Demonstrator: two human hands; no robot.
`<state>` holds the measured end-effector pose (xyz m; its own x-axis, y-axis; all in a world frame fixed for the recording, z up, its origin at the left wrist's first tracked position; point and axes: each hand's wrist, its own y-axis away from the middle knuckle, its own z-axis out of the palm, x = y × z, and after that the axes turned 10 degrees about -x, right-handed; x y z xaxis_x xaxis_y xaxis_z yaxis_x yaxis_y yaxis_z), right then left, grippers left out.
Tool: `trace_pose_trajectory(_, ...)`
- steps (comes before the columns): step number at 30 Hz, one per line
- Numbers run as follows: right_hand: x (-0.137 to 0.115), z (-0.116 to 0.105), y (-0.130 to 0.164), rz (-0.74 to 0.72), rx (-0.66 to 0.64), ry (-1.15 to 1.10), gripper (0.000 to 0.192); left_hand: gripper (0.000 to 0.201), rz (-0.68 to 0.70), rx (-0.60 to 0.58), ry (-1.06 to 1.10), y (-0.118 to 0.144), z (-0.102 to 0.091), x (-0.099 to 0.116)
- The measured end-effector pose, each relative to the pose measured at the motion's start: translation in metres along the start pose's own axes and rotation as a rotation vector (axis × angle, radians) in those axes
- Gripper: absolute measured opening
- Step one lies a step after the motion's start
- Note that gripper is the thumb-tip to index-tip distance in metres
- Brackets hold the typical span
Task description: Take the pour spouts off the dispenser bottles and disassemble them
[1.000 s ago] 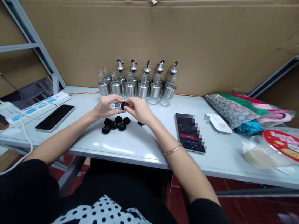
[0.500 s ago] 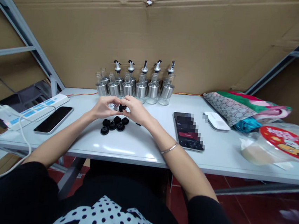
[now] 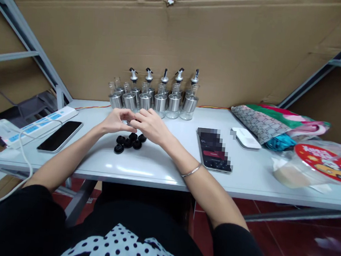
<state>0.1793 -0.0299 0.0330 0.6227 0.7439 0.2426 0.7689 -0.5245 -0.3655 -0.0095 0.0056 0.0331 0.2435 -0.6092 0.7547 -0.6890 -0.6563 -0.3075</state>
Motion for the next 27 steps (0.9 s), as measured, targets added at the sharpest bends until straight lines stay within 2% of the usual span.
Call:
trace_pose_trajectory(4,-0.001,0.0,0.002,-0.054,0.044,0.09,0.035,0.039,-0.09,-0.028,0.117,0.0,-0.002,0.006)
trace_pose_trajectory(8,-0.001,0.001,0.005,-0.072,0.098,0.11,0.039,0.035,-0.104,-0.05,0.216,0.0,-0.003,0.01)
trace_pose_trajectory(12,-0.001,0.005,0.007,-0.128,0.208,0.107,0.03,0.036,-0.118,-0.111,0.309,0.0,-0.002,0.008)
trace_pose_trajectory(14,0.001,0.009,0.007,-0.138,0.293,0.119,0.026,0.037,-0.099,-0.103,0.295,0.0,0.0,0.006)
trace_pose_trajectory(16,0.004,0.014,0.007,-0.095,0.354,0.103,0.024,0.035,-0.015,-0.034,0.192,0.0,0.003,0.004)
trace_pose_trajectory(19,0.01,0.02,0.007,0.062,0.38,-0.07,0.015,0.027,0.199,0.094,-0.163,0.0,0.007,-0.001)
trace_pose_trajectory(21,0.014,0.022,0.007,0.178,0.364,-0.277,0.01,0.022,0.34,0.136,-0.403,0.0,0.009,-0.006)
trace_pose_trajectory(24,0.017,0.021,0.007,0.326,0.324,-0.621,0.004,0.022,0.483,0.164,-0.596,0.001,0.009,-0.012)
trace_pose_trajectory(27,0.016,0.017,0.005,0.416,0.235,-0.955,0.021,0.024,0.558,0.183,-0.701,0.001,0.011,-0.014)
